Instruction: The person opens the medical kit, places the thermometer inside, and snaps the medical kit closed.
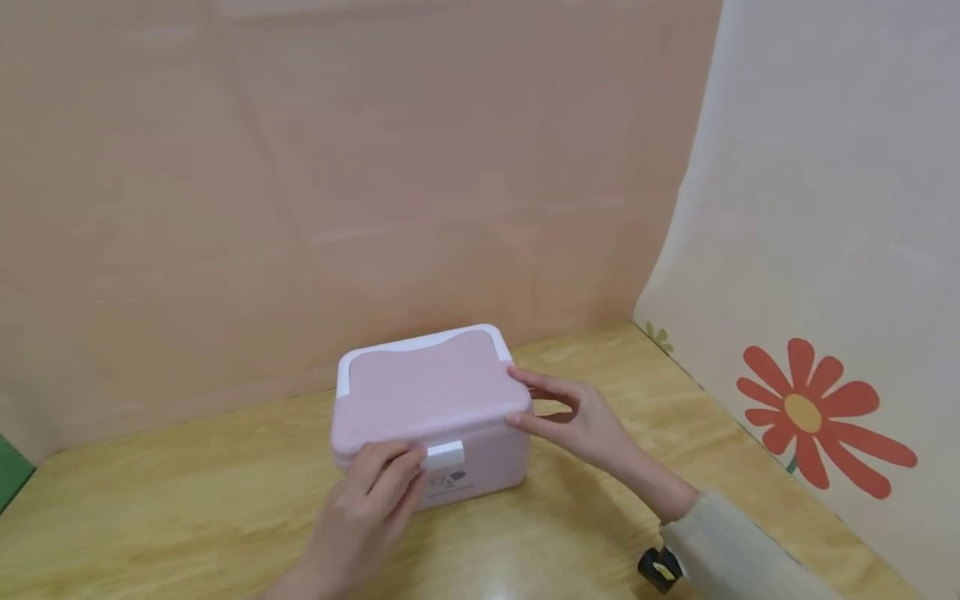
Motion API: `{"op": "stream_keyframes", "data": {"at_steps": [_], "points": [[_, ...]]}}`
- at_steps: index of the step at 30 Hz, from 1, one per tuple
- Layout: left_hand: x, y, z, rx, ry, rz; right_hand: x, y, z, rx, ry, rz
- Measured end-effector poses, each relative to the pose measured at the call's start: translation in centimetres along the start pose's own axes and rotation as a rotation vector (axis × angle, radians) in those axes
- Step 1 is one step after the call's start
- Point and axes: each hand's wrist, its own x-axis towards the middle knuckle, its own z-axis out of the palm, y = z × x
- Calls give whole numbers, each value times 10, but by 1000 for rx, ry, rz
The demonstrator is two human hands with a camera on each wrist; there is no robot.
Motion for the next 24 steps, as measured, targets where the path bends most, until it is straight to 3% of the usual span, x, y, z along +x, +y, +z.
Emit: {"op": "stream_keyframes", "data": {"at_steps": [5, 9, 17, 24], "points": [[4, -12, -17, -31, 68, -10, 0, -7, -8, -193, -16, -28], [3, -24, -28, -5, 48, -60, -1, -11, -10, -365, 6, -113], [-5, -40, -51, 2, -151, -317, -2, -13, -6, -516, 34, -213], [-7, -50, -63, 39, -335, -420, 4, -11, -12, -594, -9, -231]]}}
